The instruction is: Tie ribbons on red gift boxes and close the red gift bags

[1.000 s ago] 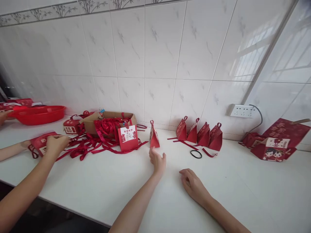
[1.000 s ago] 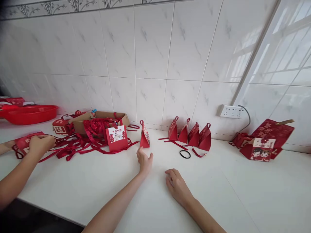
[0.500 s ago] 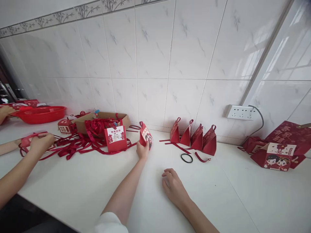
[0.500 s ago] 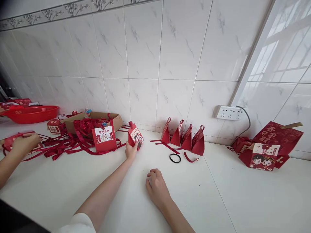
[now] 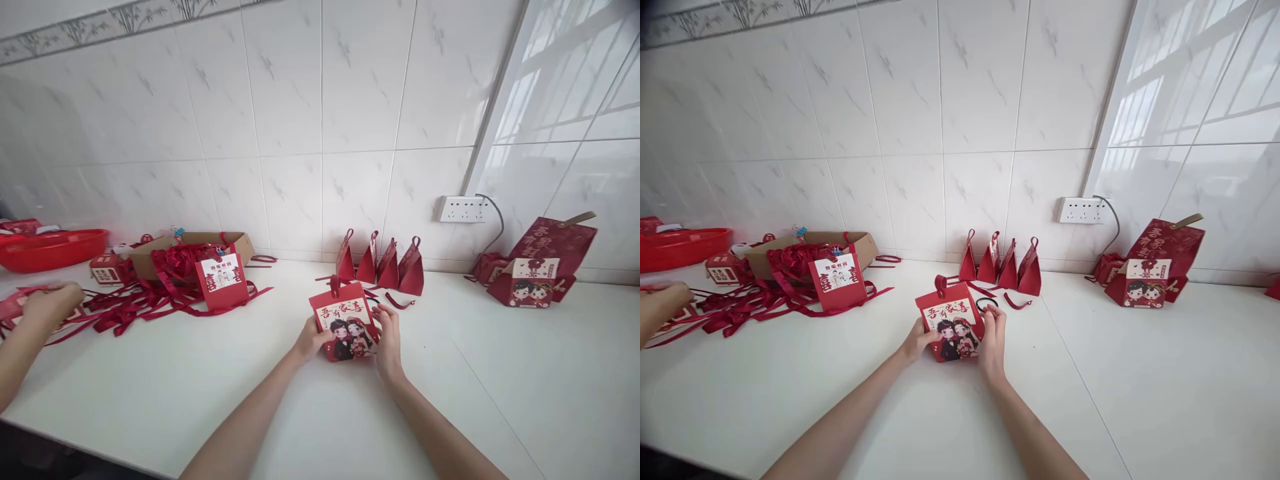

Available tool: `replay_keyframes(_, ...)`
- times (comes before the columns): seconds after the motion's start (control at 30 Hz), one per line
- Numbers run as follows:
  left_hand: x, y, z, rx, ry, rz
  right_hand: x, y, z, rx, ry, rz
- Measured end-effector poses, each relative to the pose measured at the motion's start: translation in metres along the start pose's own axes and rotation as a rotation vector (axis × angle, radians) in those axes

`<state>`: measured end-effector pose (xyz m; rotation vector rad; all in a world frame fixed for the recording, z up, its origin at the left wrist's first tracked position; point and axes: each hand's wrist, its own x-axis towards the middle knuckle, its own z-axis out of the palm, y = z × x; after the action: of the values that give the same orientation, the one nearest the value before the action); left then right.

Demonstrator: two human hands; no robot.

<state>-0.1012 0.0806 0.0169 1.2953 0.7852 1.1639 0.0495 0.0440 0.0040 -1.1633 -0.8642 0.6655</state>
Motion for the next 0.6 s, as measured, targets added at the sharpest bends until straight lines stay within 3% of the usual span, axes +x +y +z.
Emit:
replay_keyframes(0.1, -0.005, 0.003, -0.006, 0.02, -0.158, -0.056, 0.003, -0.016, -0.015, -0.082, -0.086, -0.134)
replay_keyframes(0.23, -0.005, 0.004, -0.009, 0.137, -0.373, -0.029, 0.007, -0.032, -0.031, -0.205, -0.291, -0.388)
replay_keyframes(0.33, -0.008, 0.007, -0.006, 0.179, -0.47, -0.042, 0.005, -0.035, -0.032, -0.235, -0.282, -0.422)
replay_keyframes(0.4, -0.011, 0.013, 0.001, 0.153, -0.412, 0.027, 0.002, -0.034, -0.031, -0.238, -0.243, -0.441)
replay_keyframes(0.5, -0.016, 0.024, 0.016, 0.176, -0.184, 0.25, -0.002, -0.034, -0.03, -0.235, -0.257, -0.477)
replay_keyframes(0.6, -0.021, 0.033, 0.03, 0.299, -0.018, 0.348, -0.004, -0.036, -0.032, -0.237, -0.284, -0.508)
